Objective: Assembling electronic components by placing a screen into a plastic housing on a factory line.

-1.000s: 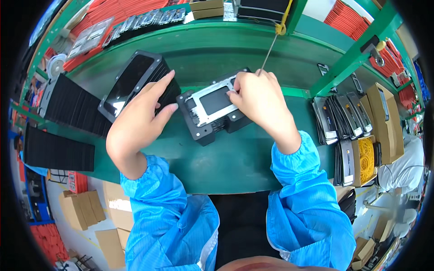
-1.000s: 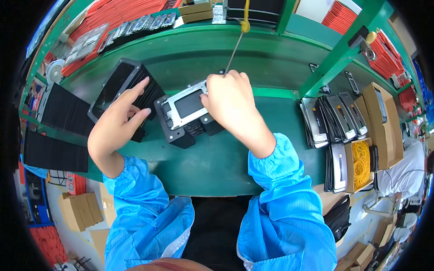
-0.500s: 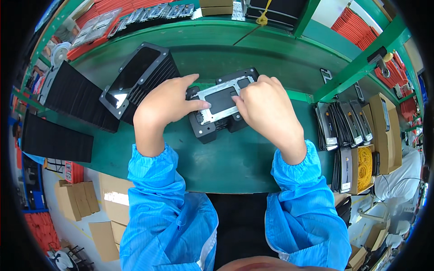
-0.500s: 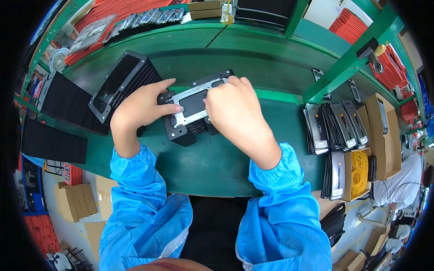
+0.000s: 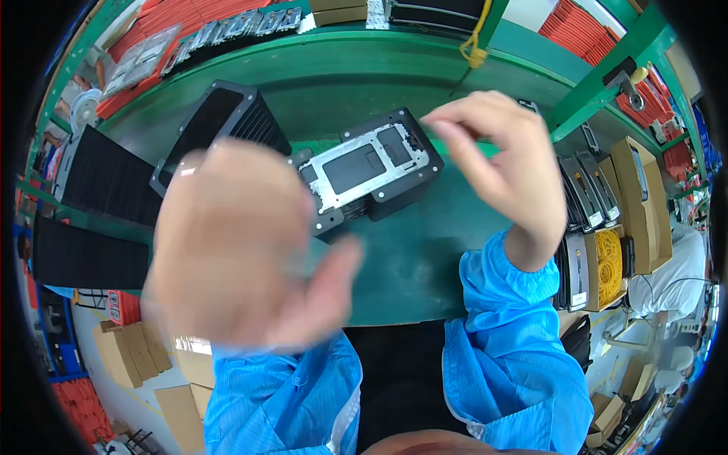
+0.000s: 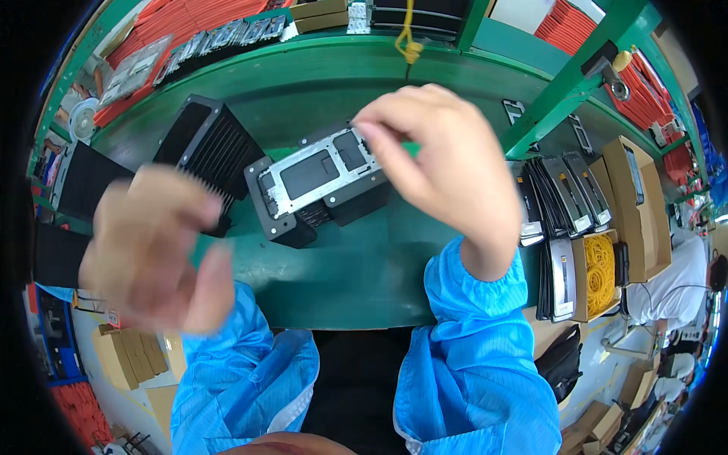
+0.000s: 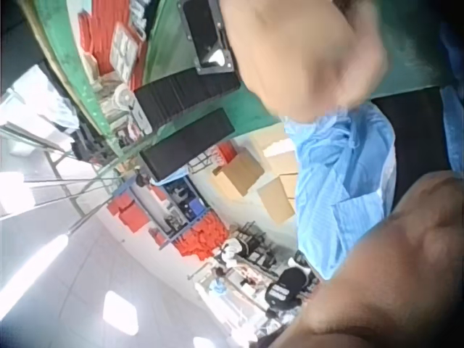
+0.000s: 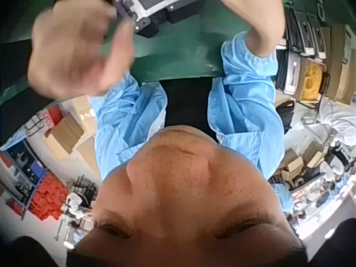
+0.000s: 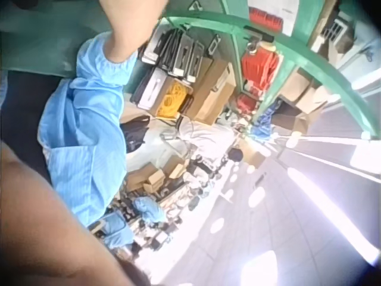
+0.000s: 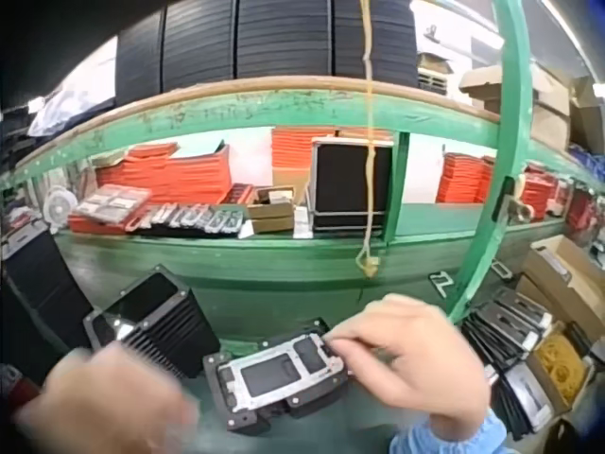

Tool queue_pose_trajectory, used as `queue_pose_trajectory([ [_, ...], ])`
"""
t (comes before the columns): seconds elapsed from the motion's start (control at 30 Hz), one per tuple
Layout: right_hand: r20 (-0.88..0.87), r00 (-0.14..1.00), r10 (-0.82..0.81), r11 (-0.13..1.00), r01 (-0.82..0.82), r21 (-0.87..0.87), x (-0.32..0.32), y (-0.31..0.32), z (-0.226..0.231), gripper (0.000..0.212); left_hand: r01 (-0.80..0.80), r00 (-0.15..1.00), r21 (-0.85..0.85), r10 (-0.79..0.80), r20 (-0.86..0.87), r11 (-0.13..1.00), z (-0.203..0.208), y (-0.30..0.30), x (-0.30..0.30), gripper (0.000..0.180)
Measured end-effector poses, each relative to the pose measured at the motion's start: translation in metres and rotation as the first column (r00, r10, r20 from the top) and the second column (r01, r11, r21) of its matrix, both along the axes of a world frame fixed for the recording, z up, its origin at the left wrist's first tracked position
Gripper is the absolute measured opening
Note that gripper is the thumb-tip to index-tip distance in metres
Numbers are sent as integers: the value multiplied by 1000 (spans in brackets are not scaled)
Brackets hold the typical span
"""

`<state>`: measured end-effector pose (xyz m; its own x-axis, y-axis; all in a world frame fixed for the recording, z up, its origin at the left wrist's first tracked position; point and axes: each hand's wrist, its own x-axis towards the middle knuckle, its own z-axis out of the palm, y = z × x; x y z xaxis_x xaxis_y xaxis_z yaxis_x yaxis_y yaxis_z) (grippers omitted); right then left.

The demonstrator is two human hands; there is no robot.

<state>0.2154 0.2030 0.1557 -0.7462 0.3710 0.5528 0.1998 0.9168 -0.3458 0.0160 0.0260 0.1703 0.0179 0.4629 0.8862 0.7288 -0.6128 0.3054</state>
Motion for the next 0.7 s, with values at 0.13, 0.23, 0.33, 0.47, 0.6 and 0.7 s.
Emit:
queue_pose_trajectory([
  [0.13,-54,994,-94,995,91,-47,15,0,13,13,143,973,-14,-138,186,990,15,-47,56,41],
  [0.23,-23,989,-149,986,147,-81,20,5,8,14,265,947,-1,-260,189,964,11,-35,53,45],
  [0.33,-56,984,-167,983,162,-83,18,12,3,14,399,916,-9,-398,54,917,13,-20,44,46],
  [0.47,-71,964,-254,965,248,-89,31,19,4,14,461,884,-134,-467,-21,877,12,-21,39,44],
  [0.6,1,926,-376,919,374,-126,46,18,11,16,255,908,-321,-340,-244,912,-16,2,35,28],
  [0.7,21,969,-247,969,248,-22,42,27,1,17,-163,943,-434,11,-332,886,-19,33,17,9],
])
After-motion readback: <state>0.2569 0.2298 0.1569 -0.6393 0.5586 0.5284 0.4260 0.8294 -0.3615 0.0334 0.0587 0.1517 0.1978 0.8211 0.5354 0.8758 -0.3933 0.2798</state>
